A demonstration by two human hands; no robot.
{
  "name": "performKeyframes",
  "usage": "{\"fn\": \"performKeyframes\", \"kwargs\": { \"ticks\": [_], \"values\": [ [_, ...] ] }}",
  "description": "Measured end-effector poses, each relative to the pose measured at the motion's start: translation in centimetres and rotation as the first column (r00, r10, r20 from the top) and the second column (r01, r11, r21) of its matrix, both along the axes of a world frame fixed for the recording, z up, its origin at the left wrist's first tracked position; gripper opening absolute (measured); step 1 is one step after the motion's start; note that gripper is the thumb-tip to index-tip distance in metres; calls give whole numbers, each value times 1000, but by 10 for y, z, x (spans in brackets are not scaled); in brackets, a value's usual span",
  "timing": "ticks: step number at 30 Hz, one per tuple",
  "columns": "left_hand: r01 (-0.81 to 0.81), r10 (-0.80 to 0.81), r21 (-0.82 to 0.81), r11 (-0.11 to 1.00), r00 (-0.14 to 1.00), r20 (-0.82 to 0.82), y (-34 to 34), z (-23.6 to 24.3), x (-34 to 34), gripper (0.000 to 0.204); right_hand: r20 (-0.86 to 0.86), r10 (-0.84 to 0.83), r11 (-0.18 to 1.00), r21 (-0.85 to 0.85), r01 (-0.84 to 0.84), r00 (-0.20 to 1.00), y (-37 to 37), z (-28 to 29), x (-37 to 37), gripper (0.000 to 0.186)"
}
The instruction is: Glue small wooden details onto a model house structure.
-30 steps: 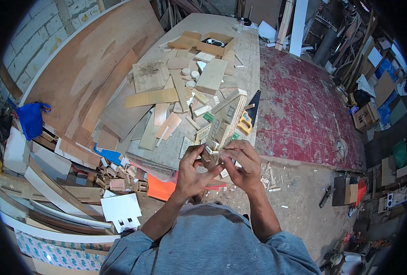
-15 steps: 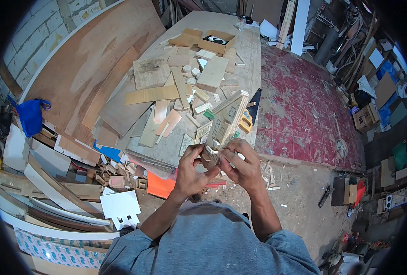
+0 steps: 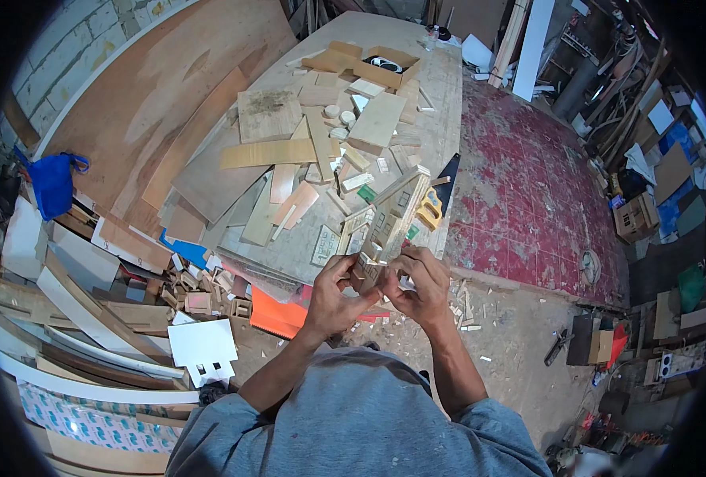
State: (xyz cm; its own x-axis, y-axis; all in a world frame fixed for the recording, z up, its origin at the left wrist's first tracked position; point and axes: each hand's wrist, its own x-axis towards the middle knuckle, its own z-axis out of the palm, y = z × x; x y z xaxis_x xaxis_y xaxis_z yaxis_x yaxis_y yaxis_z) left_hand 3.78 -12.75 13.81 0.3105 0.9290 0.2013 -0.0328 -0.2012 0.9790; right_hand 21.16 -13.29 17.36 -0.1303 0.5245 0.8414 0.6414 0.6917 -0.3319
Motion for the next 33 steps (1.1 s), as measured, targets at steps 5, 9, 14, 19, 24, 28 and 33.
{"fn": "performKeyframes", "kwargs": {
  "ticks": [5, 9, 14, 19, 24, 28, 33],
  "values": [
    [-238, 218, -32, 971, 928, -303, 11, -52, -27, 49, -107, 0, 985, -174, -19, 994, 1, -23, -5, 21],
    [-354, 270, -97, 930, 840, -471, 33, -104, -62, 49, -110, -12, 954, -298, -21, 994, 10, -44, -9, 23],
    [-525, 404, 11, 851, 640, -654, 61, -176, -99, 58, -67, -30, 909, -417, -1, 997, 18, -66, -14, 24],
    [-578, 349, -9, 816, 506, -789, 77, -216, -112, 68, -28, -105, 871, -486, 78, 994, 15, -81, -8, 23],
    [-532, 327, 59, 845, 425, -844, 84, -231, -118, 64, -16, -152, 835, -536, 120, 988, 6, -92, -7, 21],
    [-505, 282, 52, 862, 391, -876, 92, -246, -116, 63, -55, -168, 812, -574, 106, 984, 1, -98, -6, 21],
    [-482, 236, 28, 876, 379, -895, 101, -259, -114, 65, -30, -196, 782, -608, 138, 980, -3, -99, -6, 21]
  ]
}}
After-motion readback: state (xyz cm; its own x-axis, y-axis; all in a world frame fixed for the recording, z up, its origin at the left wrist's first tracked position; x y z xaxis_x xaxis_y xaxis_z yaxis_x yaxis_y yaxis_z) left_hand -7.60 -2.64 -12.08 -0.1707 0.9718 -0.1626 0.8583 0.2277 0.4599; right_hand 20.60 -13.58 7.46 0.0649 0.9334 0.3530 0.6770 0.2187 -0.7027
